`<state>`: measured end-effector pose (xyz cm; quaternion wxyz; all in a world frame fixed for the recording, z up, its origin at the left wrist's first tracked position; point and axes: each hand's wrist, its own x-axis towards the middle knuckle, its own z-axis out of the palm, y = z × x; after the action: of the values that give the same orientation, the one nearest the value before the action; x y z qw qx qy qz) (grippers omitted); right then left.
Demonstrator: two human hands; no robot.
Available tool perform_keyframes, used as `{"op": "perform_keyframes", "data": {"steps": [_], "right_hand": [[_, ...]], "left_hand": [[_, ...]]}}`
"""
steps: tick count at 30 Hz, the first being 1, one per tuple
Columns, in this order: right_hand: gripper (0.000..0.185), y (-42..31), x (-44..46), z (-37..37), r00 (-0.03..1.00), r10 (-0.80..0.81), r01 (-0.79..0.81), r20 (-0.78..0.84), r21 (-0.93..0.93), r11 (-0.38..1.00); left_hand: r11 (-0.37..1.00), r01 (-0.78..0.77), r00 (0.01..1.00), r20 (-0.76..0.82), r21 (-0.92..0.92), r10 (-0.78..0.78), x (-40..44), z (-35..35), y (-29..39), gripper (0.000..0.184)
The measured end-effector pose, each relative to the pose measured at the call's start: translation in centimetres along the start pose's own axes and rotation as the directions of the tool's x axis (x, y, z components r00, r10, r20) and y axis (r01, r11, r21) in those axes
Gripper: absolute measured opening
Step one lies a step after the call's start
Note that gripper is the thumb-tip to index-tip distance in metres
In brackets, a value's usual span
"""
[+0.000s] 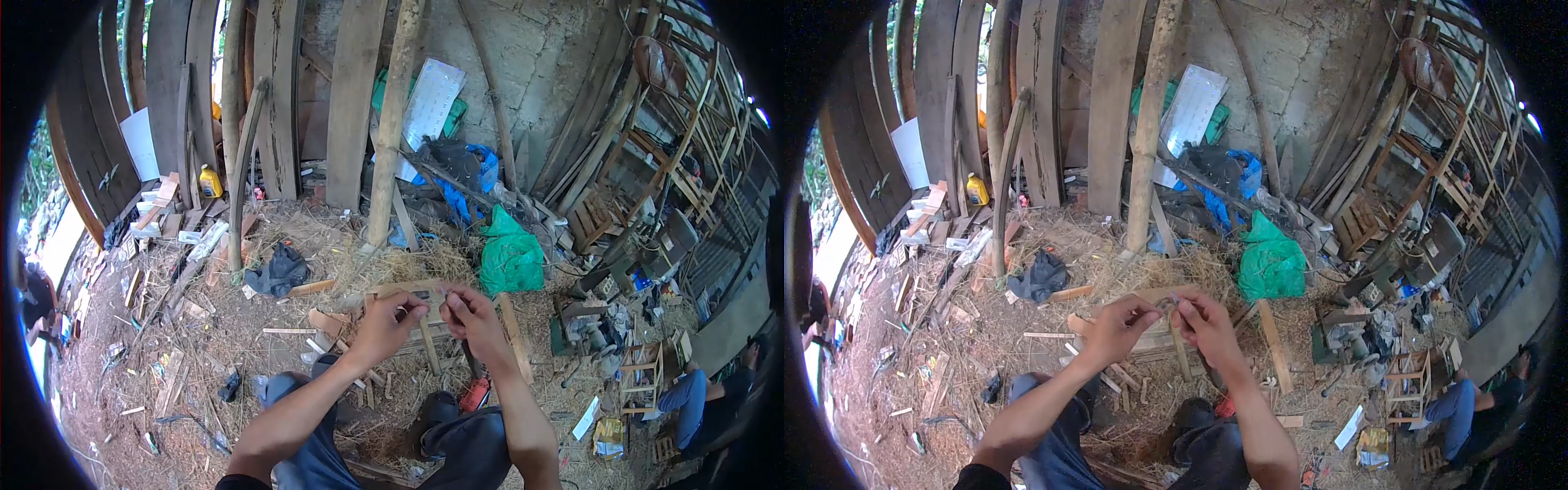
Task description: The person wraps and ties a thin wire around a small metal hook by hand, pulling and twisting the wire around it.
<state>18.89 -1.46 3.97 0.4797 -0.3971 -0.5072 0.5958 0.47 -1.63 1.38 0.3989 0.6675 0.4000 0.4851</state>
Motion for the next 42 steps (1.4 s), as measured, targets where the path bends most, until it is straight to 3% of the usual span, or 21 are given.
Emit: {"op": "perform_keyframes", "data": {"steps": [7,9,10,12,16,18,19,21,24,27,38,40,41,42], "right_hand": [[0.018,0.3,1.0,-2.5,0.997,0.071,-0.071,0.01,0.009,0.997],[0.019,0.3,1.4,-4.5,0.964,-0.074,0.057,-0.257,-0.072,0.996],[0.019,0.3,1.3,-6.7,0.963,-0.072,0.055,-0.26,-0.075,0.996],[0.019,-0.3,1.4,-10.2,0.852,-0.187,0.247,-0.488,0.06,0.967],[0.022,0.8,0.2,-7.9,0.892,-0.155,0.163,-0.424,-0.018,0.986],[0.022,-0.5,-0.7,-2.7,0.973,-0.073,0.058,-0.218,-0.073,0.996],[0.022,-0.3,-0.6,-1.6,0.973,-0.074,0.06,-0.219,-0.073,0.996],[0.023,0.1,-0.4,-0.2,0.999,0.025,-0.025,0.036,-0.015,1.0],[0.022,0.7,0.4,-0.8,1.0,0.018,-0.017,0.021,-0.015,1.0],[0.022,-0.3,0.4,-1.1,0.995,0.039,-0.047,-0.087,-0.085,0.995],[0.021,1.0,0.5,-0.8,0.988,-0.074,0.076,-0.138,0.005,0.997],[0.02,2.1,0.3,0.5,0.994,-0.026,0.041,0.109,-0.137,0.99],[0.018,1.3,0.6,0.3,0.998,0.058,-0.063,-0.028,-0.2,0.978],[0.018,0.8,1.2,-1.0,0.998,0.06,-0.064,-0.027,-0.194,0.979]], "left_hand": [[0.996,-0.069,0.998,0.011,0.048,0.069,-0.2,0.4,0.3,0.011],[0.996,-0.075,0.997,0.008,0.052,0.075,-0.4,0.1,0.6,0.01],[0.996,-0.074,0.997,0.01,0.048,0.074,-0.7,-0.2,0.4,0.01],[1.0,-0.021,1.0,-0.006,0.002,0.021,-0.8,-1.1,-0.1,0.01],[1.0,-0.01,0.998,-0.062,0.005,0.01,-0.3,-1.1,-1.0,0.011],[0.997,0.06,0.998,-0.002,0.045,-0.06,-0.3,-0.8,-0.3,0.012],[0.997,0.058,0.998,-0.001,0.044,-0.058,-0.3,-0.6,-0.1,0.012],[0.996,0.02,1.0,0.02,0.092,-0.022,-0.2,-0.2,0.3,0.013],[0.996,-0.087,0.996,-0.01,0.019,0.087,-0.2,0.1,0.4,0.012],[0.995,-0.065,0.998,0.01,0.075,0.064,-0.3,-0.1,0.7,0.011],[0.997,-0.022,1.0,-0.001,0.078,0.022,-0.2,0.4,0.3,0.012],[0.994,-0.025,1.0,-0.011,0.106,0.026,0.0,0.1,0.2,0.011],[0.995,-0.049,0.998,-0.022,0.082,0.051,0.0,-0.1,0.2,0.011],[0.996,-0.065,0.997,-0.031,0.056,0.067,-0.3,-0.3,0.1,0.012]]}}
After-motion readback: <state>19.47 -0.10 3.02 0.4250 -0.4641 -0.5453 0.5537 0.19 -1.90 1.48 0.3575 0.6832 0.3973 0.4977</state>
